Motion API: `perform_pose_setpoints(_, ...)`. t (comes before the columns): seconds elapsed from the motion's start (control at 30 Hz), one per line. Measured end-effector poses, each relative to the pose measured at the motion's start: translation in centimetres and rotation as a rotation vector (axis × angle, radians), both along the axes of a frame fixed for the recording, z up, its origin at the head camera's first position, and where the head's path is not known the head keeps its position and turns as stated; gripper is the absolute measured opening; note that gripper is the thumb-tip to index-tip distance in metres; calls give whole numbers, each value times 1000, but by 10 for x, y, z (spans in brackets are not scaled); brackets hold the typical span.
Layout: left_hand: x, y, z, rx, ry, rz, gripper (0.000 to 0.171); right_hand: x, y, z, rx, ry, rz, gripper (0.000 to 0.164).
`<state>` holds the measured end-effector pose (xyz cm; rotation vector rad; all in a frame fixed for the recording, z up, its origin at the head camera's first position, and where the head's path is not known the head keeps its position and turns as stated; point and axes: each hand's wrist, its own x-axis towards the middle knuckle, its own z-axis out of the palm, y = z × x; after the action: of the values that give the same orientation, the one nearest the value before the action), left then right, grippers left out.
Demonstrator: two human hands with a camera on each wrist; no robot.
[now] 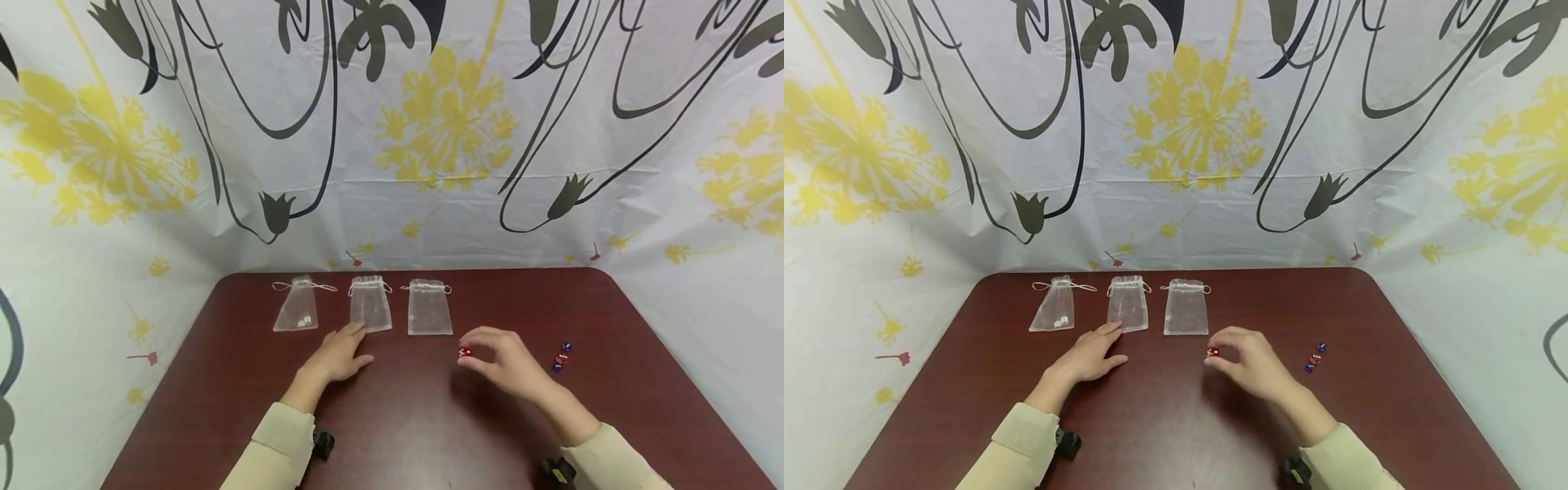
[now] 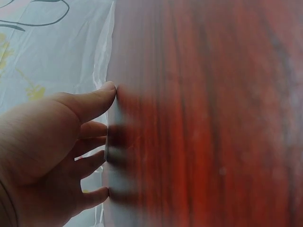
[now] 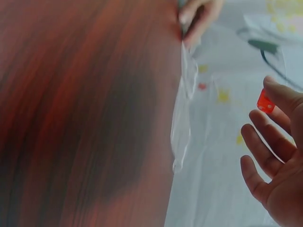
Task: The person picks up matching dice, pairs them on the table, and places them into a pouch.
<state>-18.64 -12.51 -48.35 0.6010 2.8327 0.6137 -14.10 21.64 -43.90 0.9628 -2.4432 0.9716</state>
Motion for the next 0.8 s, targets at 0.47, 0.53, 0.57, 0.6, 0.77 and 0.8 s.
perform_pose_setpoints(0.47,4,0,1,15,-3,0,62,7,-66,3,76,-72,118,18)
perform_pose_setpoints(0.53,4,0,1,17,-2,-5,62,6,-72,2,68,-70,130,17)
perform_pose_setpoints(0.57,4,0,1,17,-2,-6,62,6,-74,1,64,-69,136,16)
perform_pose_setpoints(0.6,4,0,1,16,-2,-7,62,5,-76,0,63,-69,140,16)
perform_pose_setpoints(0.77,3,0,0,8,6,-4,62,6,-84,-14,114,-87,155,14)
perform_pose_setpoints(0.8,3,0,-1,6,8,-3,62,6,-86,-18,137,-92,157,14)
